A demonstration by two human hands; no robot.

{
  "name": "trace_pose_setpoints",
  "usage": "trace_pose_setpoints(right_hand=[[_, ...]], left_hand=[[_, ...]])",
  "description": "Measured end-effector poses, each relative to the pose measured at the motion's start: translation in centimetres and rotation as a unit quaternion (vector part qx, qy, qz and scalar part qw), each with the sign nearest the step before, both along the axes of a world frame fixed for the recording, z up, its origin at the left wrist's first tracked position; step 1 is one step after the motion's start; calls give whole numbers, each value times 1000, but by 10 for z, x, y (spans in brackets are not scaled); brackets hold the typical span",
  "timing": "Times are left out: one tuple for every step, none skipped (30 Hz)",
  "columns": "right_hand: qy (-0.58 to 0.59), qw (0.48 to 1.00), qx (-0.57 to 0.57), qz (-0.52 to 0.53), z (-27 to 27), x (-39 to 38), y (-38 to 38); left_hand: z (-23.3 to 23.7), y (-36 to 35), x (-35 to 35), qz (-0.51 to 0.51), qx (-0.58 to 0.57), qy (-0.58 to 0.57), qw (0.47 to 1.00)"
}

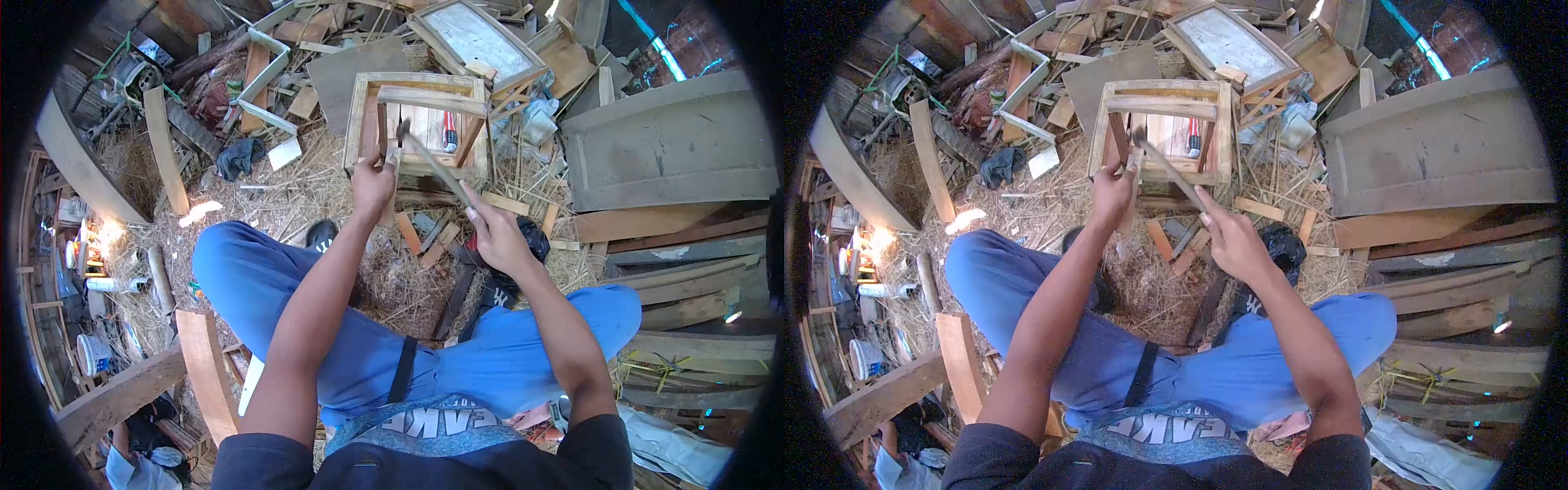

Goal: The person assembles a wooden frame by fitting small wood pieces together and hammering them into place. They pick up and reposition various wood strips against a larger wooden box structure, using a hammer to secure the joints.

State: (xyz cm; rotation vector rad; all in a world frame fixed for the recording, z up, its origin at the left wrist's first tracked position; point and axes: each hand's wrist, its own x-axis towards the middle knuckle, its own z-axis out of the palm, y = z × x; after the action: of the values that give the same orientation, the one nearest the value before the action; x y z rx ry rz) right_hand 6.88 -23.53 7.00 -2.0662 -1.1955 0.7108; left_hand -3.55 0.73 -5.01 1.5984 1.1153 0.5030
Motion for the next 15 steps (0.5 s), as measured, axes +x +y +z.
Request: trace_pose_setpoints(right_hand=[[8, 998, 53, -19, 2, -4, 0], [17, 994, 105, -37, 3, -7, -1], [18, 994, 103, -37, -4, -5, -3], [0, 997, 80, -6, -13, 1, -2], [-19, 998, 60, 23, -19, 5, -2], [-21, 997, 64, 21, -11, 5, 1], [5, 1000, 24, -7, 1, 3, 3], [34, 999, -21, -36, 6, 1, 2], [36, 998, -25, -37, -1, 1, 1], [6, 998, 50, -22, -13, 1, 0], [-26, 992, 126, -6, -19, 3, -1], [-5, 1000, 5, 12, -7, 6, 0], [-6, 1000, 9, 11, 5, 7, 3], [9, 1000, -20, 2, 17, 6, 6], [28, 998, -51, -6, 21, 5, 8]], left_hand=[[-2, 1, 1, -1, 26, -6, 1000], [-4, 0, 0, 0, 52, -13, 999], [-6, -2, -1, 0, 50, -11, 999], [-5, -3, -1, 7, 46, -1, 999], [-2, -1, 1, 12, 44, 8, 999], [1, 1, 4, 10, 48, 6, 999], [1, 2, 4, 7, 28, -11, 1000], [-1, 0, 2, 4, 5, -25, 1000], [2, -2, 1, 3, 2, -23, 1000], [6, -3, 0, -6, -4, -23, 1000], [12, -4, 0, -14, -8, -26, 1000], [4, -2, 1, 2, 20, 1, 1000], [13, -3, 2, 1, 23, -1, 1000], [23, -6, 1, -1, 47, 21, 999], [28, -8, 0, -1, 68, 45, 997]])
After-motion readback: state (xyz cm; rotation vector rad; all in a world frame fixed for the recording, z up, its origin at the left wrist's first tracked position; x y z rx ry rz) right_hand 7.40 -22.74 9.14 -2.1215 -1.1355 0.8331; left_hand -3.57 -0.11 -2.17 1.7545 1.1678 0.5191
